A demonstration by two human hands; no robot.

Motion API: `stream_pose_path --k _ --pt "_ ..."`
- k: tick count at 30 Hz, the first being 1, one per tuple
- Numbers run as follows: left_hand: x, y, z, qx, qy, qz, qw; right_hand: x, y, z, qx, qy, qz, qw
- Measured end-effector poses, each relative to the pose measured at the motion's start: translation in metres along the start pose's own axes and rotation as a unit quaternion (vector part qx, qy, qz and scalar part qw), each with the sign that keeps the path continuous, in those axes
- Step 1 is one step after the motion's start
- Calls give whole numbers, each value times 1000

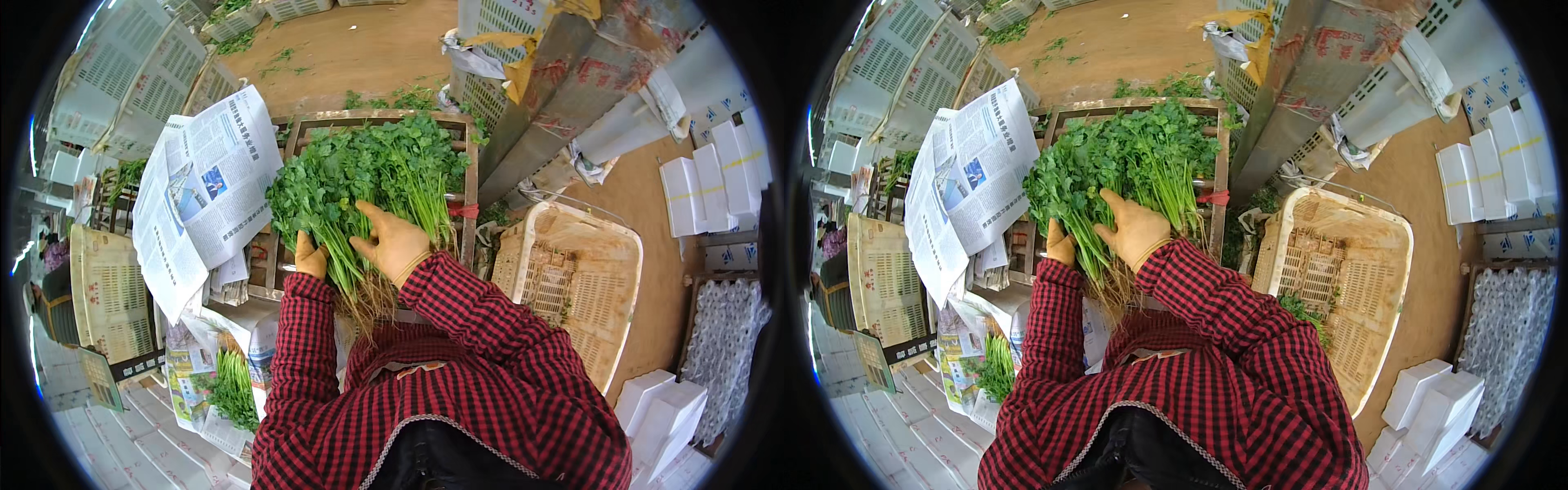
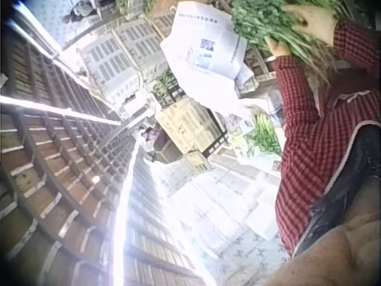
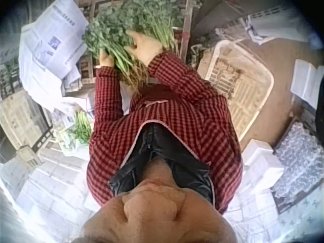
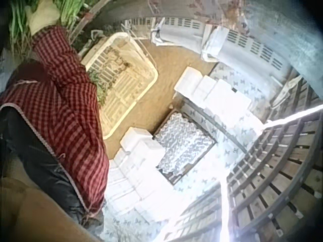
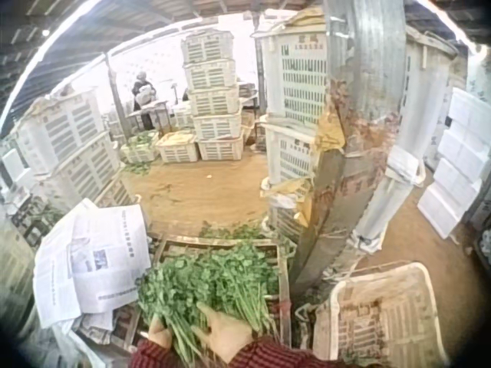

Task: The person organizes and packs coriander by hand, gathering bunches of the herb from a metal frame, wrapping them in newspaper, and placing them into a plastic crate.

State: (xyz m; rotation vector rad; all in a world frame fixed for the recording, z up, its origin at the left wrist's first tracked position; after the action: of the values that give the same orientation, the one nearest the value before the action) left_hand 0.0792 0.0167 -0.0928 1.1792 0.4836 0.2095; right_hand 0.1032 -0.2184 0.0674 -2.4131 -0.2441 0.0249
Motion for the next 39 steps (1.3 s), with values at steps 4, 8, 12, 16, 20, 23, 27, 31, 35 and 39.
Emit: stream_pose_path --k 4,8,12,16,20,23,27,31,35,39 --pt "5 -19 0 -394 7 -272 878 8 30 15 -5 1 14 1000" --pt "-3 -21 -8 -401 104 -285 864 15 3 -2 83 51 37 995" --pt "-8 -17 30 -450 17 -348 823 47 -2 26 119 31 84 989" --pt "6 -23 -6 -358 0 -252 899 39 -14 49 262 -6 203 944" --pt "-7 -14 13 -438 -83 -302 843 3 15 22 340 128 185 913" --pt "-11 -7 21 -420 -57 -302 854 -12 21 5 360 178 98 911" --pt "-15 -5 28 -397 -27 -314 862 -23 5 18 626 131 204 742" --pt "-15 -6 22 -303 37 -270 913 -63 -6 32 591 -98 328 731" --pt "-7 -18 8 -315 43 -257 913 -76 -25 13 338 -205 292 871" --pt "-13 -17 21 -342 17 -259 903 -18 -9 4 79 134 -4 988"
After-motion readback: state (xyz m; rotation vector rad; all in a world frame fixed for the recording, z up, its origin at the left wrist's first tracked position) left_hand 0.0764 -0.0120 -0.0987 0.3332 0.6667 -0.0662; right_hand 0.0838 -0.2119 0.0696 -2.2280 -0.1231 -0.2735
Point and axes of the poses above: each hand's wrist, its own x-axis towards the middle knuckle, its own z-axis out of the palm, y = z × x, the point moved 5 cm from there along x, towards the middle knuckle, and after that the axes turned 15 degrees about y, right-handed, at the moved point
